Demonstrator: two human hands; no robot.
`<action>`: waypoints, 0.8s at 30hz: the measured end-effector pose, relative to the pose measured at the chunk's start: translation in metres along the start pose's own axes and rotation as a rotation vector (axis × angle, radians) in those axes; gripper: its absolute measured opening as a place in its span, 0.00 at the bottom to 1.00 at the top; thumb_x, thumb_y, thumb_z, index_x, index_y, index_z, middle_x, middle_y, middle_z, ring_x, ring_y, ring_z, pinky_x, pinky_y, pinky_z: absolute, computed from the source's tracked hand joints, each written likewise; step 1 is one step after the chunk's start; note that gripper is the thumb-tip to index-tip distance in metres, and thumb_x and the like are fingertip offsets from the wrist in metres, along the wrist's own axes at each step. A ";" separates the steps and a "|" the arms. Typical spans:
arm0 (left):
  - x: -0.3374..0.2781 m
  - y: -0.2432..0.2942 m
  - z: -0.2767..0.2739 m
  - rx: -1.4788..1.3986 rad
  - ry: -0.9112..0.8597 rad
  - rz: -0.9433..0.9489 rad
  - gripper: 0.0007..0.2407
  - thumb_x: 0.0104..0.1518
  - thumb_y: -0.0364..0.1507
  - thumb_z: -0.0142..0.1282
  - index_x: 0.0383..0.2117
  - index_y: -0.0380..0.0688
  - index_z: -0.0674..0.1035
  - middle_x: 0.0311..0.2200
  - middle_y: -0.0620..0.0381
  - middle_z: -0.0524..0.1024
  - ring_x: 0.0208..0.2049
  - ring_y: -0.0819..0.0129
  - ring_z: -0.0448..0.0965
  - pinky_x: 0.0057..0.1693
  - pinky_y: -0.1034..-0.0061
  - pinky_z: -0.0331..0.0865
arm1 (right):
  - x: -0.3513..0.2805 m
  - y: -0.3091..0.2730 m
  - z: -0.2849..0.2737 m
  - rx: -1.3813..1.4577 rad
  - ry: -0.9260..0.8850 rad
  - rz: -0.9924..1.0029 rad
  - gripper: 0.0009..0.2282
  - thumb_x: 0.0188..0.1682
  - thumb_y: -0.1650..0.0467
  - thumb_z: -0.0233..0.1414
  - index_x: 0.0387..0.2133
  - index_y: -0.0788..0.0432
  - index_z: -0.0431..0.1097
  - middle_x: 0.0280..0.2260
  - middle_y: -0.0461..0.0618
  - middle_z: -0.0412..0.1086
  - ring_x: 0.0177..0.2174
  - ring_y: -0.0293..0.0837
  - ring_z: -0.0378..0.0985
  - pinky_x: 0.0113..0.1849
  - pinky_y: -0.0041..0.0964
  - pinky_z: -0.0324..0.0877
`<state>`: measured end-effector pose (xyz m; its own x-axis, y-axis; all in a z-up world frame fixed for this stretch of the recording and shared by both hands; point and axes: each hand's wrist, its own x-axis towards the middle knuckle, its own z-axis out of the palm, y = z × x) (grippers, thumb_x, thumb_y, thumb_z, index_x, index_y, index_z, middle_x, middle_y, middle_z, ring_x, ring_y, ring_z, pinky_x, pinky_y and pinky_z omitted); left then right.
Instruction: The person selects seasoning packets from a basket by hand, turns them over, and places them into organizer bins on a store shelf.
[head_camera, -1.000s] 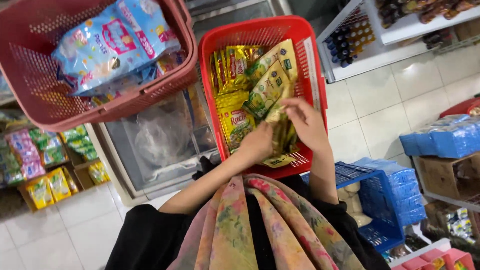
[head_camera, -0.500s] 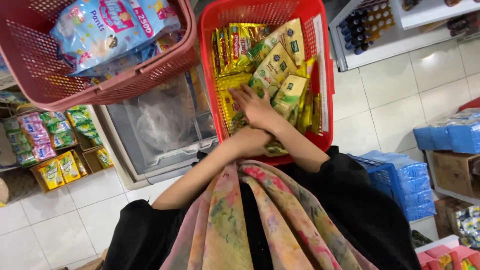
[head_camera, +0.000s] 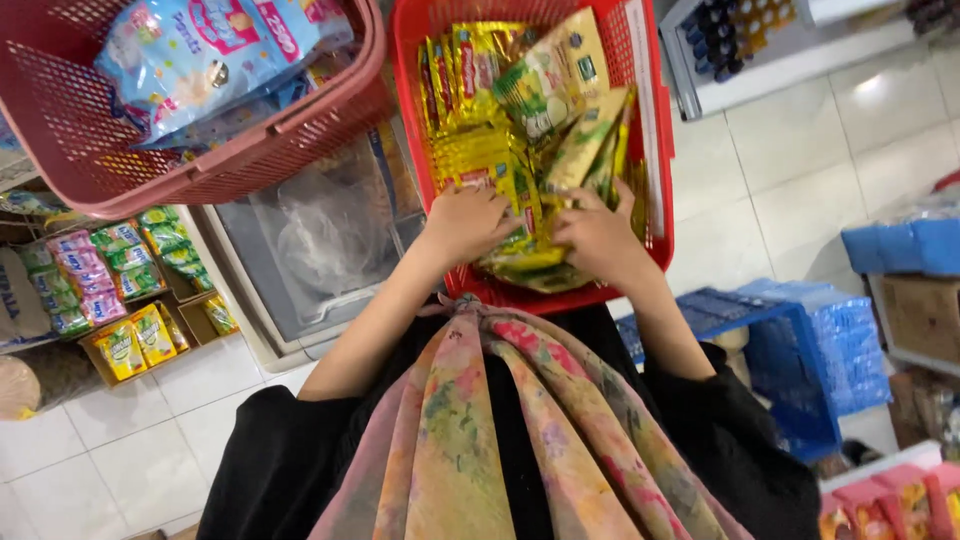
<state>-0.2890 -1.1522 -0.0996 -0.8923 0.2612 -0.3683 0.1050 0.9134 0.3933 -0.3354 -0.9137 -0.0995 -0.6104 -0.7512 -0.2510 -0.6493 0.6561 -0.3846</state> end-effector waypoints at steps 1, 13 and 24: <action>-0.004 0.002 -0.004 -0.150 0.078 0.146 0.18 0.67 0.42 0.49 0.51 0.40 0.76 0.49 0.43 0.78 0.53 0.46 0.76 0.60 0.52 0.66 | -0.005 -0.004 -0.004 0.119 0.100 -0.055 0.08 0.36 0.73 0.61 0.29 0.51 0.80 0.41 0.43 0.76 0.61 0.49 0.61 0.59 0.75 0.32; -0.023 0.006 0.013 -1.235 -0.179 0.190 0.19 0.71 0.36 0.49 0.60 0.34 0.74 0.44 0.48 0.76 0.46 0.65 0.74 0.55 0.64 0.70 | -0.042 -0.093 -0.057 0.555 1.067 0.145 0.21 0.45 0.77 0.67 0.51 0.61 0.68 0.54 0.56 0.70 0.57 0.50 0.73 0.57 0.39 0.69; -0.066 0.029 0.093 -1.905 -0.786 0.080 0.25 0.71 0.44 0.38 0.67 0.40 0.62 0.60 0.44 0.71 0.59 0.48 0.71 0.64 0.50 0.63 | -0.119 -0.187 0.040 -0.182 0.970 0.643 0.31 0.51 0.49 0.48 0.66 0.47 0.59 0.70 0.51 0.49 0.70 0.54 0.42 0.65 0.68 0.25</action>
<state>-0.1864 -1.1135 -0.1425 -0.5169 0.7980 -0.3099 -0.8263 -0.3704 0.4243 -0.1233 -0.9495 -0.0338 -0.8880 0.0390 0.4582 -0.1034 0.9539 -0.2817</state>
